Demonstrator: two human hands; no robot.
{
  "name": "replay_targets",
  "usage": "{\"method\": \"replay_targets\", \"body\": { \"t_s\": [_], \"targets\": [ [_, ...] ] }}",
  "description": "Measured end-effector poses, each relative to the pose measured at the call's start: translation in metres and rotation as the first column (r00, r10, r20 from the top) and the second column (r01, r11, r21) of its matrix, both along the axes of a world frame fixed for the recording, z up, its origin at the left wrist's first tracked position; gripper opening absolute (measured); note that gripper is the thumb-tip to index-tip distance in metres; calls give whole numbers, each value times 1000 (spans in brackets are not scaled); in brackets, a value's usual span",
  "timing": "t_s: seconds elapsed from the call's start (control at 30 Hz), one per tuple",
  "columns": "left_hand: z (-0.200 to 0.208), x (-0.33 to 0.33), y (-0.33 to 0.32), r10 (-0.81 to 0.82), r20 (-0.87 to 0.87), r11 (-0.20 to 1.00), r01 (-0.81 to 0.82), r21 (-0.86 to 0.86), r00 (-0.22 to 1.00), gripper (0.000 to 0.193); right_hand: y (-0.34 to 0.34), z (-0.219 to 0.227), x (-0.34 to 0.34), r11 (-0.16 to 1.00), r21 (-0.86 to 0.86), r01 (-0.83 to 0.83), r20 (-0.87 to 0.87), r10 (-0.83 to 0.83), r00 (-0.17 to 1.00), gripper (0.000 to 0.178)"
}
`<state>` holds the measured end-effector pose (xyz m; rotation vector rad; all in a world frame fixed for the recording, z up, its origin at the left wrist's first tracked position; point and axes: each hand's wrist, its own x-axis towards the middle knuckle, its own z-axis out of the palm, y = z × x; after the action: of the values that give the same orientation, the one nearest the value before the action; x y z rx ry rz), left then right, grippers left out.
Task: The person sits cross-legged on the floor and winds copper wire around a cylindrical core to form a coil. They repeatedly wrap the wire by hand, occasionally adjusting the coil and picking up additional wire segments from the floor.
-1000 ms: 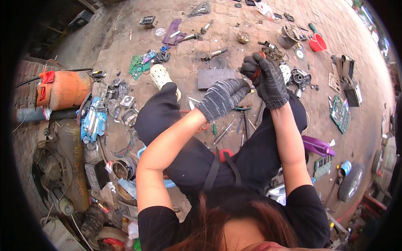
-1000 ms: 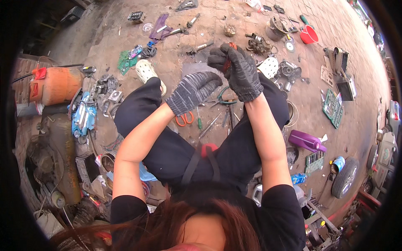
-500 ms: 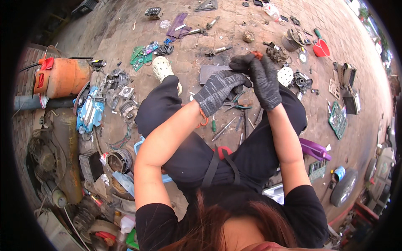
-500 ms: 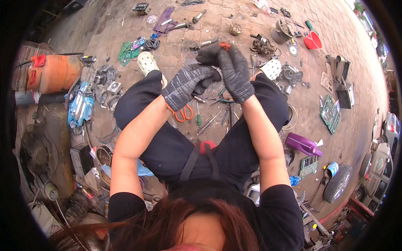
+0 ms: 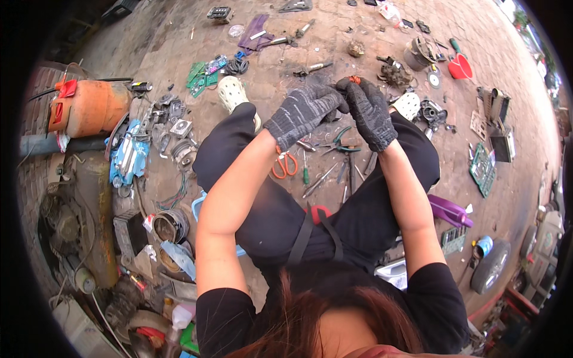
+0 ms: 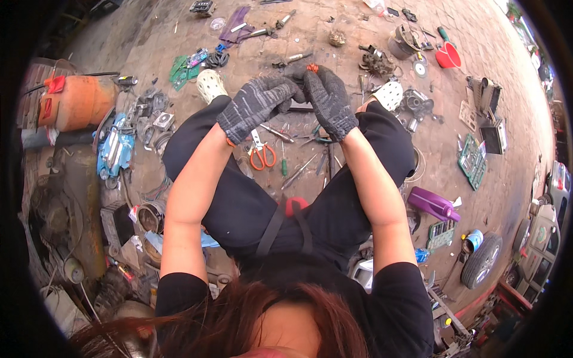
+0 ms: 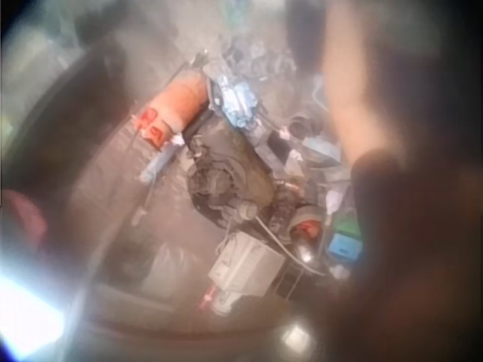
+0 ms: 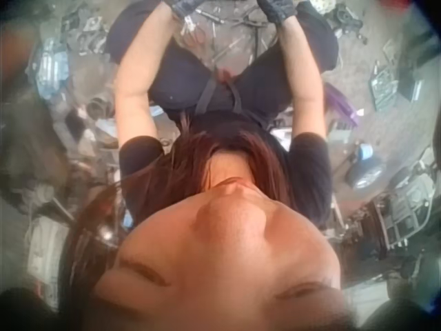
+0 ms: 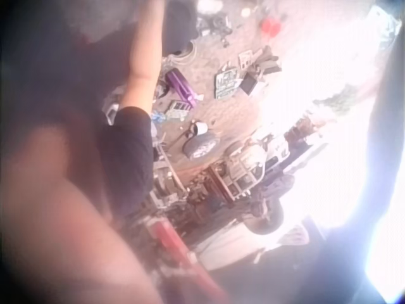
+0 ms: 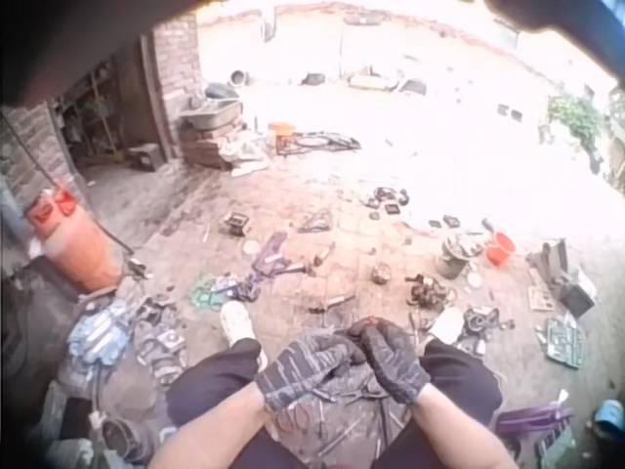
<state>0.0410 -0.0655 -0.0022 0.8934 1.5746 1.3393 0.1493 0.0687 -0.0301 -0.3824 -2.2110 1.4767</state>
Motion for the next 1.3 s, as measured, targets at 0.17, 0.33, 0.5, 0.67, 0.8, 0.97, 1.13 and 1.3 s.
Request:
{"method": "replay_targets", "body": {
  "t_s": [0.17,0.33,0.5,0.67,0.8,0.97,1.13,1.3],
  "targets": [
    [-3,-17,-5,213,-641,977,-180,117,738,25,-11,2,4,856,-502,-123,62,178,982,28],
    [4,-27,-6,243,-845,966,-199,165,476,30,-14,3,4,568,-784,-250,-48,346,937,30],
    [-1,-32,-5,269,-768,960,-227,164,582,24,-12,5,5,402,-857,-322,-172,365,915,32],
    [-6,-35,-2,256,-746,964,-216,153,615,22,-14,12,6,452,-829,-329,-137,405,904,32],
    [-14,-32,2,287,-681,958,-207,200,674,29,-15,16,8,433,-847,-308,-107,428,897,34],
    [-29,-23,13,293,-579,953,-180,245,760,18,0,18,14,119,-942,-313,-285,204,936,23],
    [-35,-5,18,218,-666,967,-65,248,713,18,20,13,16,-81,-960,-270,-264,-76,962,16],
    [-37,2,19,193,-421,976,-128,177,887,19,23,11,17,-86,-925,-371,-370,-20,929,17]
  ]
}}
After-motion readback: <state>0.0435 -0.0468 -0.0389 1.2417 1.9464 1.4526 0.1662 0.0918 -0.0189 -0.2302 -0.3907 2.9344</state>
